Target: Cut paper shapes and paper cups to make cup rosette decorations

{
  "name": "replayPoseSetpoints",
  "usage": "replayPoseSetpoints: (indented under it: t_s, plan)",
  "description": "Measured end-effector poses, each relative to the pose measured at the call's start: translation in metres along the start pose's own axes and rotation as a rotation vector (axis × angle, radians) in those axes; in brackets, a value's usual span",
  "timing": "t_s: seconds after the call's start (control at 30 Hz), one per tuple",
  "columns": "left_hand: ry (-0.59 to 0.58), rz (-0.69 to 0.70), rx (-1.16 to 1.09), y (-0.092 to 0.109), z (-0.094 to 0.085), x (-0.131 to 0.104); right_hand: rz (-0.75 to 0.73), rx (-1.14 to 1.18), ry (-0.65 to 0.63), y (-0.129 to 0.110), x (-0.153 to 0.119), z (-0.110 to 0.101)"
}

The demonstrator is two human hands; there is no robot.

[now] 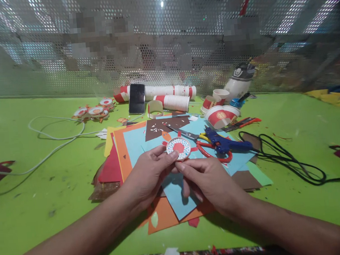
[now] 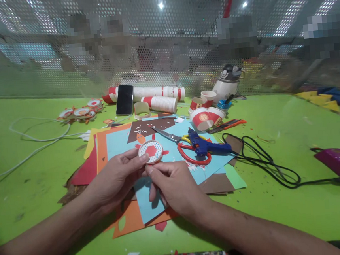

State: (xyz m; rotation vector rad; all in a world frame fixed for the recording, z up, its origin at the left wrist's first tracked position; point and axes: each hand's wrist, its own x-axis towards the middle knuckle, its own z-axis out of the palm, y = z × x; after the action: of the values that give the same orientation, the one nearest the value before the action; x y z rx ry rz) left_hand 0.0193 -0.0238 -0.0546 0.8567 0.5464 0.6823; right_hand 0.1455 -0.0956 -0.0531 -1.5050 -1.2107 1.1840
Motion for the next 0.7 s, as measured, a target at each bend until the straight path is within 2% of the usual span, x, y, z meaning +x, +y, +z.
replayPoseSetpoints:
  t_s: [0.1,0.17,0.2,0.33,0.4,0.47,0.6,0.7]
  plan:
    - [0.043,-0.029,0.015,0.001,-0.001,0.0,-0.005,-0.067,-0.028,-0.003,-0.003,-0.001]
    - [0.052,-0.031,0.023,0.003,-0.001,0.001,-0.052,-0.143,0.002,-0.009,-0.006,-0.006]
    - [0.048,-0.028,0.024,0.003,-0.002,0.001,-0.094,-0.184,0.052,-0.013,-0.007,-0.009]
    - [0.018,-0.031,0.026,0.006,-0.003,0.002,-0.262,-0.253,0.41,-0.025,-0.005,-0.033]
    - [0.016,-0.055,0.038,0.006,-0.004,0.001,-0.266,-0.226,0.488,-0.025,0.002,-0.045]
    - [0.026,-0.086,0.064,0.005,-0.004,0.0,-0.23,-0.182,0.446,-0.022,0.011,-0.054]
    - [0.037,-0.104,0.129,0.005,-0.003,-0.001,-0.1,-0.098,0.195,-0.015,0.02,-0.058]
    - [0.007,-0.108,0.177,0.006,0.0,-0.003,-0.063,-0.057,0.037,-0.015,0.018,-0.054]
